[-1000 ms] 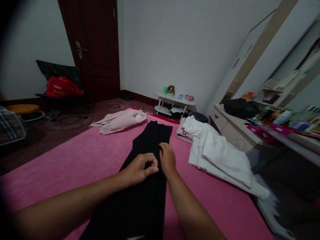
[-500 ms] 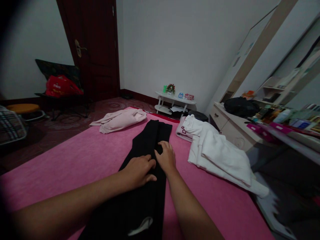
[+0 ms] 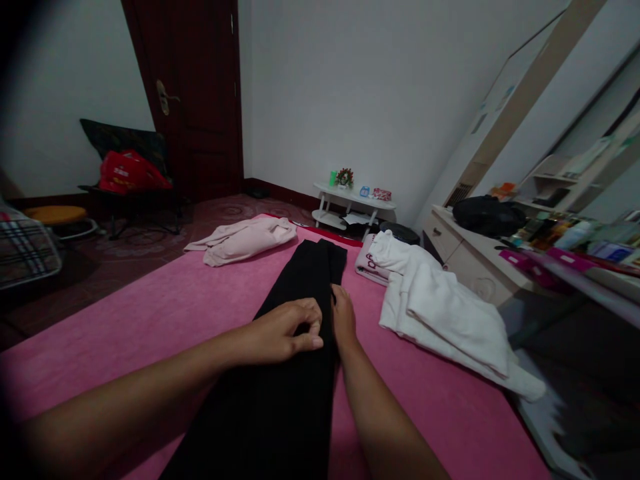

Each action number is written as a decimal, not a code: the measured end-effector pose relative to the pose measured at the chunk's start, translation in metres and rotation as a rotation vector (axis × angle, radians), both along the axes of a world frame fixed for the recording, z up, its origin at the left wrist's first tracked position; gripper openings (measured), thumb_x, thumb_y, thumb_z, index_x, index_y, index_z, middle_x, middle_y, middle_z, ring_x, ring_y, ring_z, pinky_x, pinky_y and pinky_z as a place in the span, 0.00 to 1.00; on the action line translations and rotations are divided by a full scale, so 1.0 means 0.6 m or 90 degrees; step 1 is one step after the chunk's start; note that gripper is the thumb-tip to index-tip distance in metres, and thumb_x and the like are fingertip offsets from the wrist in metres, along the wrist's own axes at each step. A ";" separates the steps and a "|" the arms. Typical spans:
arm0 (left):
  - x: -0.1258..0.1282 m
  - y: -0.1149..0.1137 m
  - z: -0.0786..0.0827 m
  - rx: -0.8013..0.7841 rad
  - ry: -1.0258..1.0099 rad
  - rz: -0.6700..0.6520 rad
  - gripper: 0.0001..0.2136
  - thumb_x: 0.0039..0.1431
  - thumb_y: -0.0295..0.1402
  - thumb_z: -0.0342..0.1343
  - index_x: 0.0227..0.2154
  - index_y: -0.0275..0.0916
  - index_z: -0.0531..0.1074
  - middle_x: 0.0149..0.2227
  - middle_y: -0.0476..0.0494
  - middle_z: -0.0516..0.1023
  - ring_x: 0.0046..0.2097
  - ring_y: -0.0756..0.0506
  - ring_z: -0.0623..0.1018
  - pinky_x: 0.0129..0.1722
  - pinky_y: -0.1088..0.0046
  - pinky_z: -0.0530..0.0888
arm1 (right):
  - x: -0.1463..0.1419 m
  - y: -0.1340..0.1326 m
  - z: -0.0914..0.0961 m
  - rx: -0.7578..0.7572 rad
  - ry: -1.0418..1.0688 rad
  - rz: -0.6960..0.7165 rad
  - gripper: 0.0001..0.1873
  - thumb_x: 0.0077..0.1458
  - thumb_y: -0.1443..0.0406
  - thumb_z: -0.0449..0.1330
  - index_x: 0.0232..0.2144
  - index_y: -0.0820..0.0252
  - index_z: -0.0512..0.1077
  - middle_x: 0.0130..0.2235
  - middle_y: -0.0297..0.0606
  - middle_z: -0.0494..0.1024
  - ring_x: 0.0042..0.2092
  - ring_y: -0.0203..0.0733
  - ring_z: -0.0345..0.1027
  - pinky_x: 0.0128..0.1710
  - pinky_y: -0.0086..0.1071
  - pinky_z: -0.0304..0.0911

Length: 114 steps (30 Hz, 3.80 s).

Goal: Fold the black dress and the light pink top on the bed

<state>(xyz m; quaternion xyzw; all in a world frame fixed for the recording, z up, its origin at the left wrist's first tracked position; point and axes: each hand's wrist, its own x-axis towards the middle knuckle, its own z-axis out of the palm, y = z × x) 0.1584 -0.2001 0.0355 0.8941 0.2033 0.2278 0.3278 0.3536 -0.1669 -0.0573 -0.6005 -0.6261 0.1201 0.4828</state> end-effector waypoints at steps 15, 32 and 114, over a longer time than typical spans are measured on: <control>0.013 0.008 -0.075 0.192 0.108 0.157 0.10 0.56 0.35 0.59 0.40 0.39 0.72 0.44 0.42 0.72 0.45 0.42 0.72 0.43 0.66 0.69 | -0.006 0.086 0.074 0.194 -0.367 0.060 0.20 0.57 0.69 0.49 0.50 0.56 0.69 0.58 0.41 0.67 0.60 0.46 0.56 0.61 0.48 0.48; 0.028 0.005 -0.114 0.247 0.129 0.200 0.35 0.51 0.44 0.62 0.61 0.46 0.56 0.67 0.35 0.49 0.66 0.32 0.52 0.59 0.42 0.56 | 0.080 0.332 0.099 -0.174 0.010 -0.031 0.29 0.33 0.75 0.62 0.43 0.61 0.75 0.34 0.37 0.79 0.26 0.38 0.71 0.28 0.33 0.69; -0.186 -0.019 -0.034 0.099 0.029 -0.295 0.16 0.58 0.28 0.48 0.48 0.45 0.73 0.53 0.42 0.75 0.57 0.41 0.71 0.60 0.62 0.62 | -0.032 -0.257 0.097 -0.062 -0.345 0.434 0.19 0.57 0.70 0.51 0.48 0.52 0.72 0.49 0.39 0.78 0.52 0.43 0.70 0.57 0.46 0.58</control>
